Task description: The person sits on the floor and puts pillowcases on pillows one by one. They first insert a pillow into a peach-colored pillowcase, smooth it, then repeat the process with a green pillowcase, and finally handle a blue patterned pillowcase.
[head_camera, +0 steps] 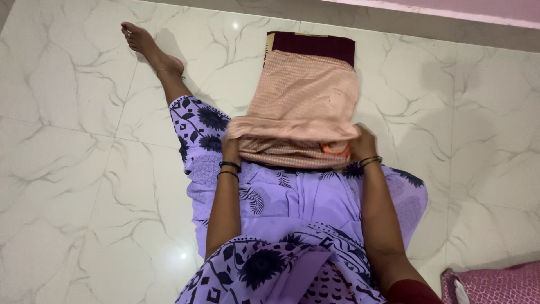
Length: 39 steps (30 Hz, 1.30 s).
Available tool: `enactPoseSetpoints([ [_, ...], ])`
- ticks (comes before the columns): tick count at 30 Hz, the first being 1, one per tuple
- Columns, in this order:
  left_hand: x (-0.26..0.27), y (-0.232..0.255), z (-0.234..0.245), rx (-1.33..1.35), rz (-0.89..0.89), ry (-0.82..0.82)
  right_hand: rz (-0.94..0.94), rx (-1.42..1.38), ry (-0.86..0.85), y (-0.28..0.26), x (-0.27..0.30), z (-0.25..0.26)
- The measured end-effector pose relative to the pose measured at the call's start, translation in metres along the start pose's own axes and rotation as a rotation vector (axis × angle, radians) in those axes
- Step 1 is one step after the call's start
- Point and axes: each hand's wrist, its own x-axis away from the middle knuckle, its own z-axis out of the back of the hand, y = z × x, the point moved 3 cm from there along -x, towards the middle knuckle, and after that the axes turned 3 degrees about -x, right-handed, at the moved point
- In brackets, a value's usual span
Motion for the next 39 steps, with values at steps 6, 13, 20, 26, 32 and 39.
enactPoseSetpoints([
  [6,0.029,0.000,-0.044,-0.919,-0.283,-0.386,-0.602,-1.340,0.312,0.015,0.003,0.040],
  [13,-0.014,-0.007,0.010,-0.182,-0.321,0.254,-0.364,-0.852,-0.437,-0.052,0.011,0.014],
  [20,-0.010,-0.013,0.016,0.226,-0.185,0.186,-0.169,-0.019,-0.478,-0.043,0.013,-0.008],
  [26,0.023,0.000,-0.037,-0.922,-0.176,-0.551,-0.398,-0.960,0.276,0.009,-0.002,0.045],
  [32,0.001,-0.009,-0.013,-0.813,-0.452,0.069,-0.483,-1.103,-0.028,-0.018,0.002,0.027],
  [39,-0.011,-0.010,0.020,0.088,-0.129,0.302,-0.097,0.226,-0.622,-0.049,0.014,-0.021],
])
